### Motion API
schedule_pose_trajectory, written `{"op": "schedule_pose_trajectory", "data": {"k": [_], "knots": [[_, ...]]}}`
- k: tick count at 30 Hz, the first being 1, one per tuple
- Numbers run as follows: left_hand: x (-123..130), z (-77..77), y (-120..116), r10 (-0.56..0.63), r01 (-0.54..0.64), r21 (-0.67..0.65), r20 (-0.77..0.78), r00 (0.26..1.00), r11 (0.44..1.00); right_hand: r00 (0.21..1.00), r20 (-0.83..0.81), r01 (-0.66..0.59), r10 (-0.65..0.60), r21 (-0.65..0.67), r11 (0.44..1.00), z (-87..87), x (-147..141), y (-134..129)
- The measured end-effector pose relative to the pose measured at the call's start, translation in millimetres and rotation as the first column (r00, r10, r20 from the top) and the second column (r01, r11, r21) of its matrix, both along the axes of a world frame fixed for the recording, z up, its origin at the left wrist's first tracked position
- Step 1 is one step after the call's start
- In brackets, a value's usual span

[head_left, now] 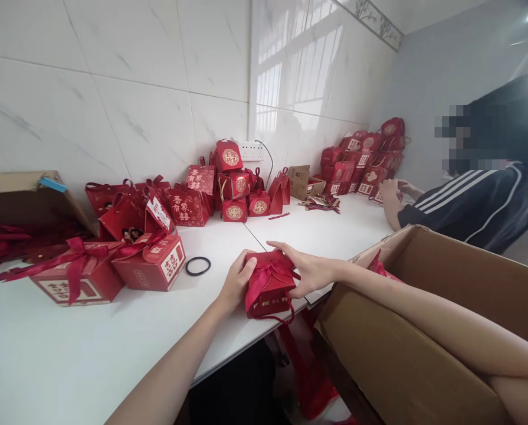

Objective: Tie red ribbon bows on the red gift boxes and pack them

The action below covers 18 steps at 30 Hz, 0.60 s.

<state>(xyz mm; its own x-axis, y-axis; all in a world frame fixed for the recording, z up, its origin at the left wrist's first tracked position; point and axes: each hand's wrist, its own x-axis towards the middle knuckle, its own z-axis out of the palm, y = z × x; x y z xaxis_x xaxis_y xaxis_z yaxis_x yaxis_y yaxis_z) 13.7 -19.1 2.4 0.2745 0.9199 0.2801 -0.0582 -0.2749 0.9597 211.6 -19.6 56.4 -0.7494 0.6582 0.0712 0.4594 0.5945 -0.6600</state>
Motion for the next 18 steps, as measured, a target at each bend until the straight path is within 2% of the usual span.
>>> {"op": "schedule_pose_trajectory", "data": {"k": [9, 15, 18], "knots": [[1.2, 1.6, -1.7, 0.016, -0.016, 0.005, -0.021, 1.0, 1.0, 0.999, -0.019, -0.03, 0.03, 0.021, 0.999, 2.1, 1.0, -0.6], [-1.6, 2.5, 1.8, 0.0, 0.0, 0.032, -0.01, 1.0, 1.0, 0.999, -0.045, -0.014, 0.022, 0.172, 0.985, 0.6, -1.6, -1.1], [-4.5, 3.6, 6.1, 0.091, -0.089, 0.115, -0.009, 0.996, 0.989, 0.995, -0.084, -0.024, 0.052, 0.298, 0.954, -0.9, -3.5, 1.4]]}}
